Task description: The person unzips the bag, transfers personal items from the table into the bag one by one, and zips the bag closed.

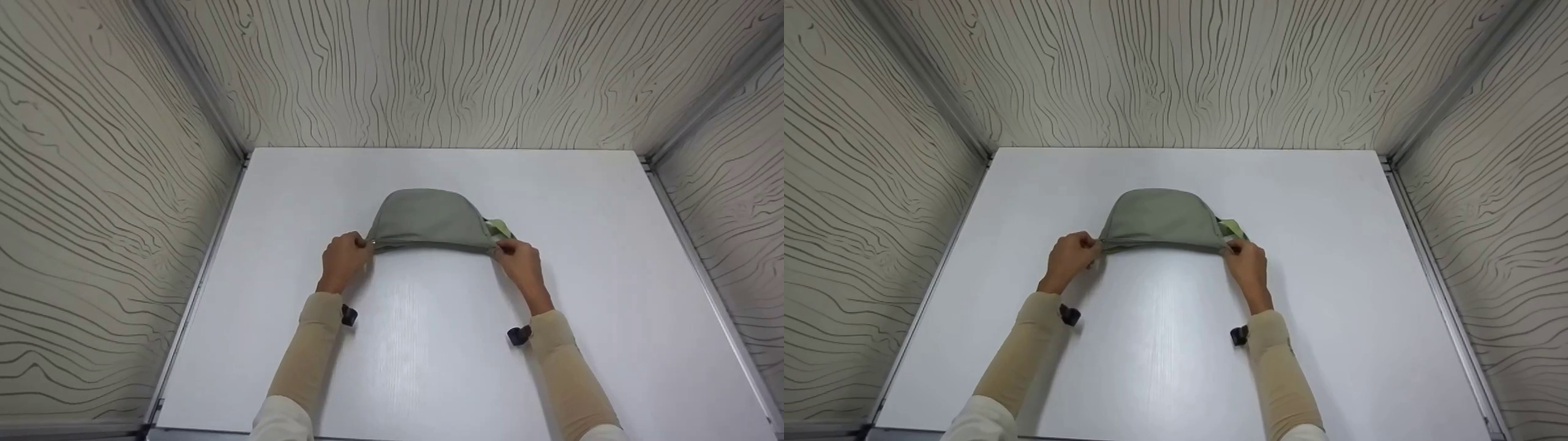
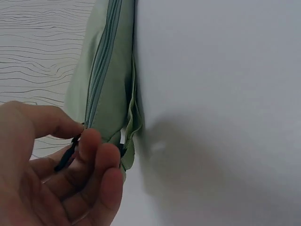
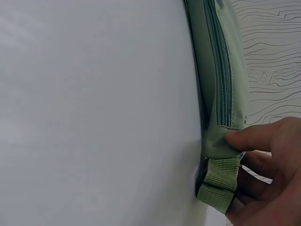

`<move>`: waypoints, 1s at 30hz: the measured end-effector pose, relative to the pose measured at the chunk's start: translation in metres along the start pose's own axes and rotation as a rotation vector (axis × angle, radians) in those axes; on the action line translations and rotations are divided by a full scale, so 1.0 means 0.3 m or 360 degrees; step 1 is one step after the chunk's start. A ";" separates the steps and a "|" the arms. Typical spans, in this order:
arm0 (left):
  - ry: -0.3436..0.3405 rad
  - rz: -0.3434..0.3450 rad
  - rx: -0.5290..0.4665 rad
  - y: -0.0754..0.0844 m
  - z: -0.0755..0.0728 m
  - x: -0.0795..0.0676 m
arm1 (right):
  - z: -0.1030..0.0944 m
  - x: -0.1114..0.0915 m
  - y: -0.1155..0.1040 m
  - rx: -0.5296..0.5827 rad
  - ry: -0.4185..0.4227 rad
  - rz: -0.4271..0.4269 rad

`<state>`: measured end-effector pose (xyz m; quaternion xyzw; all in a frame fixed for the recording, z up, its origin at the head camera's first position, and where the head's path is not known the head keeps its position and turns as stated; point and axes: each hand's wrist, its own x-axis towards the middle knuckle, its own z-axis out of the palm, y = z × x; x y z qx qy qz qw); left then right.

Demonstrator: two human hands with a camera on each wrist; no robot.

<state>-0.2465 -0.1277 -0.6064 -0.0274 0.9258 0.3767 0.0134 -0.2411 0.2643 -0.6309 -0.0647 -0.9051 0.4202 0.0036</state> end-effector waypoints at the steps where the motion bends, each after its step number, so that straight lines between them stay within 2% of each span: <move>1: -0.0001 -0.0011 0.0020 0.002 -0.008 0.000 | -0.003 -0.001 0.000 0.0001 -0.0004 -0.0011; 6: 0.0062 -0.0014 0.0125 -0.001 -0.044 0.010 | -0.019 -0.011 0.005 0.0029 -0.0031 -0.0049; 11: 0.0108 -0.0010 0.0151 -0.006 -0.072 0.014 | -0.042 -0.012 0.004 0.0045 -0.0004 -0.0045; 15: 0.0079 -0.0024 0.0151 -0.006 -0.089 0.017 | -0.062 -0.001 0.001 0.0018 0.0064 -0.0052; 21: 0.0054 -0.0035 0.0166 -0.005 -0.104 0.031 | -0.092 0.003 0.004 -0.0003 0.0081 -0.0044; 25: 0.0043 0.0006 0.0161 0.005 -0.120 0.054 | -0.118 0.014 -0.002 -0.0019 0.0096 -0.0094; 30: 0.0000 0.0114 0.0165 0.018 -0.150 0.087 | -0.159 0.036 -0.012 -0.0050 0.0121 -0.0203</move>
